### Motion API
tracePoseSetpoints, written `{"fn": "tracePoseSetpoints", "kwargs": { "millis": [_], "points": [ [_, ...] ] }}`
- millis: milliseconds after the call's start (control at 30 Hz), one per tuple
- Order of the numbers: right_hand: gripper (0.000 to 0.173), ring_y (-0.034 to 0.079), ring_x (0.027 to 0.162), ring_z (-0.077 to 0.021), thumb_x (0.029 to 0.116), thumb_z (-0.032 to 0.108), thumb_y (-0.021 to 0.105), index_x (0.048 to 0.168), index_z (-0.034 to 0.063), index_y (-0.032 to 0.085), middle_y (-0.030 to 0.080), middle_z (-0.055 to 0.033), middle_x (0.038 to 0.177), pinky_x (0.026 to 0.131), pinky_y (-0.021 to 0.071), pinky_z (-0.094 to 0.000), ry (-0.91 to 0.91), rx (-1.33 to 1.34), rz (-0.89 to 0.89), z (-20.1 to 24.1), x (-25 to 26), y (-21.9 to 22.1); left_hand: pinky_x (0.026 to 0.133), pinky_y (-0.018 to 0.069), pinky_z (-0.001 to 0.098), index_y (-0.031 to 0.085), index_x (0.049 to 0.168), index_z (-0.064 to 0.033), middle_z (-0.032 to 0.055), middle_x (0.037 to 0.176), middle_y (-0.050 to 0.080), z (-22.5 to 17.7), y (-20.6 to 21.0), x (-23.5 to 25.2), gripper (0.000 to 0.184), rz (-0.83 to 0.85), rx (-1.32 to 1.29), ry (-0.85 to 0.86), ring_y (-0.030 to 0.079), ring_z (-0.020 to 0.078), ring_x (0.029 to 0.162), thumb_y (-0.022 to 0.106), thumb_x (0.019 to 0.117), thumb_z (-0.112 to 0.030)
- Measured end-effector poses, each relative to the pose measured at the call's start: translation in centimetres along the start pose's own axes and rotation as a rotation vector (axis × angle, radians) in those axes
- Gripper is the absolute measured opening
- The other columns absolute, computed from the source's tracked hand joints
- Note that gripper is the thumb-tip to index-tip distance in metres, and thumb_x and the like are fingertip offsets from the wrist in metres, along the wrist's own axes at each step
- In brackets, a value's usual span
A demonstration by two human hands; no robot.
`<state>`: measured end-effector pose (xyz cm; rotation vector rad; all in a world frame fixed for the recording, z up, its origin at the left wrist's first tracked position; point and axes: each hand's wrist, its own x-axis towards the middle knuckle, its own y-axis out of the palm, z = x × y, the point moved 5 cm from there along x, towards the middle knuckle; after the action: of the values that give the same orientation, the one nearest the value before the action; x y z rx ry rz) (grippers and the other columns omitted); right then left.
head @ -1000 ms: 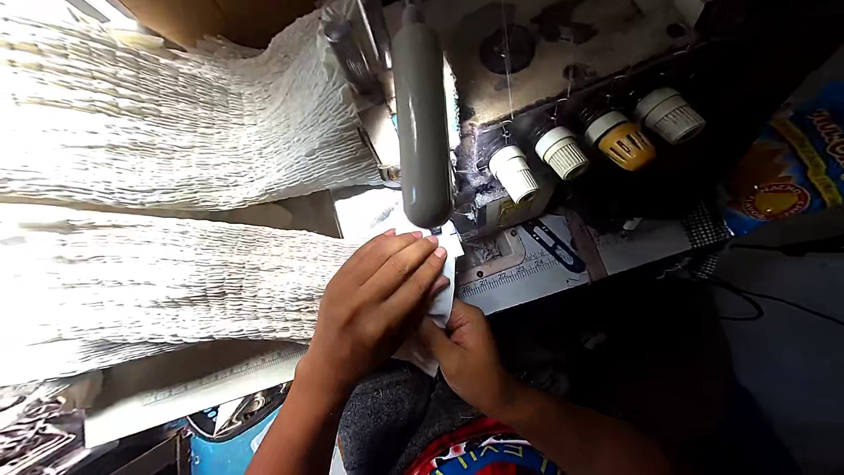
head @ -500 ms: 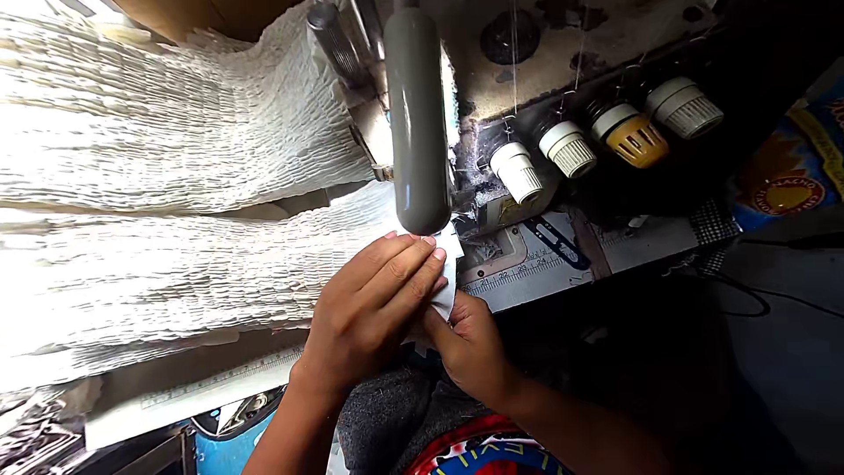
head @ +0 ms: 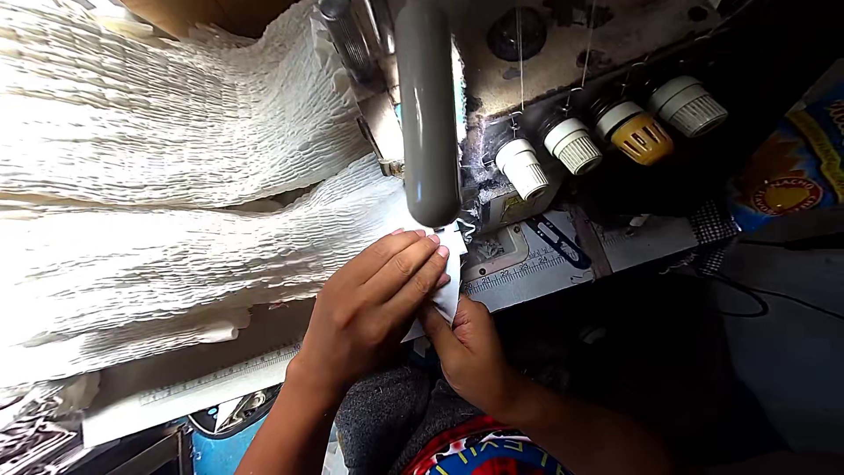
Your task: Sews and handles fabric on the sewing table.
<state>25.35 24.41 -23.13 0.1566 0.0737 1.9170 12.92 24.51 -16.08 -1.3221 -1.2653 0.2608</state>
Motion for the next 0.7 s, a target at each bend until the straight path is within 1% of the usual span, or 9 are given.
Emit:
{"fn": "tracePoseSetpoints", "kwargs": {
  "millis": [100, 200, 367, 400, 467, 500, 567, 633, 700],
  "points": [
    [0.015, 0.069, 0.079, -0.0030, 0.1011, 0.006, 0.057, 0.095, -0.0034, 0.068, 0.071, -0.0034, 0.082, 0.075, 0.0593, -0.0215, 0.039, 0.089, 0.020, -0.2, -0.2, 0.3, 0.110, 0.0507, 0.0399, 0.076, 0.115, -0.0016, 0.0145, 0.123, 0.072, -0.1, -0.1, 0.1, 0.020, 0.014, -0.003, 0.006, 0.065, 0.0266, 0.124, 0.067, 0.0987, -0.009],
    [0.012, 0.071, 0.083, -0.0050, 0.1016, 0.000, 0.054, 0.101, -0.0043, 0.065, 0.072, -0.0032, 0.087, 0.080, 0.0611, -0.0242, 0.112, 0.249, 0.054, 0.0, -0.1, 0.6, 0.109, 0.0512, 0.0390, 0.075, 0.115, -0.0010, 0.0150, 0.122, 0.072, -0.1, -0.2, 0.1, 0.020, 0.021, -0.013, 0.011, 0.065, 0.0268, 0.124, 0.067, 0.0991, -0.011],
    [0.013, 0.074, 0.088, -0.0128, 0.1036, -0.001, 0.049, 0.107, -0.0029, 0.061, 0.074, -0.0059, 0.094, 0.083, 0.0635, -0.0323, 0.236, 0.551, 0.063, -0.2, -0.2, 1.1, 0.109, 0.0511, 0.0391, 0.075, 0.116, -0.0015, 0.0149, 0.123, 0.072, -0.2, -0.3, 0.1, 0.021, 0.027, -0.027, 0.009, 0.065, 0.0271, 0.125, 0.067, 0.0988, -0.009],
    [0.013, 0.074, 0.088, -0.0142, 0.1045, 0.000, 0.047, 0.110, -0.0022, 0.059, 0.074, -0.0068, 0.096, 0.082, 0.0635, -0.0335, 0.270, 0.621, 0.057, -0.2, -0.3, 1.3, 0.109, 0.0509, 0.0390, 0.075, 0.116, -0.0017, 0.0147, 0.123, 0.072, -0.2, -0.3, 0.1, 0.021, 0.035, -0.026, 0.008, 0.065, 0.0270, 0.125, 0.067, 0.0988, -0.010],
    [0.013, 0.075, 0.088, -0.0170, 0.1064, 0.002, 0.043, 0.117, 0.0003, 0.051, 0.073, -0.0085, 0.099, 0.082, 0.0639, -0.0356, 0.327, 0.729, 0.041, 0.0, -0.4, 1.5, 0.110, 0.0505, 0.0387, 0.075, 0.116, -0.0018, 0.0147, 0.124, 0.072, -0.1, -0.4, 0.3, 0.021, 0.053, -0.025, 0.008, 0.064, 0.0267, 0.125, 0.066, 0.0994, -0.010],
    [0.013, 0.075, 0.087, -0.0176, 0.1067, 0.002, 0.043, 0.118, 0.0008, 0.050, 0.073, -0.0092, 0.099, 0.081, 0.0640, -0.0358, 0.346, 0.760, 0.021, 0.0, -0.5, 1.6, 0.110, 0.0505, 0.0386, 0.075, 0.116, -0.0016, 0.0148, 0.124, 0.072, -0.1, -0.4, 0.3, 0.021, 0.056, -0.028, 0.007, 0.064, 0.0266, 0.126, 0.065, 0.0995, -0.010],
    [0.013, 0.075, 0.086, -0.0181, 0.1061, 0.002, 0.045, 0.118, 0.0000, 0.050, 0.072, -0.0106, 0.099, 0.081, 0.0639, -0.0360, 0.360, 0.774, -0.014, -0.1, -0.4, 1.6, 0.110, 0.0503, 0.0384, 0.075, 0.116, -0.0015, 0.0146, 0.124, 0.072, 0.0, -0.5, 0.3, 0.021, 0.063, -0.035, 0.005, 0.064, 0.0265, 0.126, 0.065, 0.0996, -0.009],
    [0.012, 0.075, 0.085, -0.0189, 0.1048, 0.002, 0.049, 0.114, -0.0029, 0.055, 0.073, -0.0132, 0.097, 0.078, 0.0640, -0.0358, 0.341, 0.747, -0.054, -0.4, -0.2, 1.3, 0.110, 0.0501, 0.0381, 0.075, 0.117, -0.0018, 0.0142, 0.125, 0.072, 0.0, -0.5, 0.3, 0.021, 0.072, -0.031, 0.001, 0.064, 0.0259, 0.127, 0.065, 0.0995, -0.009],
    [0.013, 0.074, 0.083, -0.0181, 0.1045, 0.004, 0.050, 0.110, -0.0045, 0.060, 0.072, -0.0135, 0.095, 0.075, 0.0635, -0.0339, 0.283, 0.691, -0.075, -0.7, 0.0, 0.9, 0.111, 0.0495, 0.0378, 0.074, 0.118, -0.0017, 0.0145, 0.126, 0.071, 0.0, -0.6, 0.2, 0.022, 0.082, -0.023, 0.002, 0.063, 0.0257, 0.128, 0.065, 0.0997, -0.009]
  ]
}}
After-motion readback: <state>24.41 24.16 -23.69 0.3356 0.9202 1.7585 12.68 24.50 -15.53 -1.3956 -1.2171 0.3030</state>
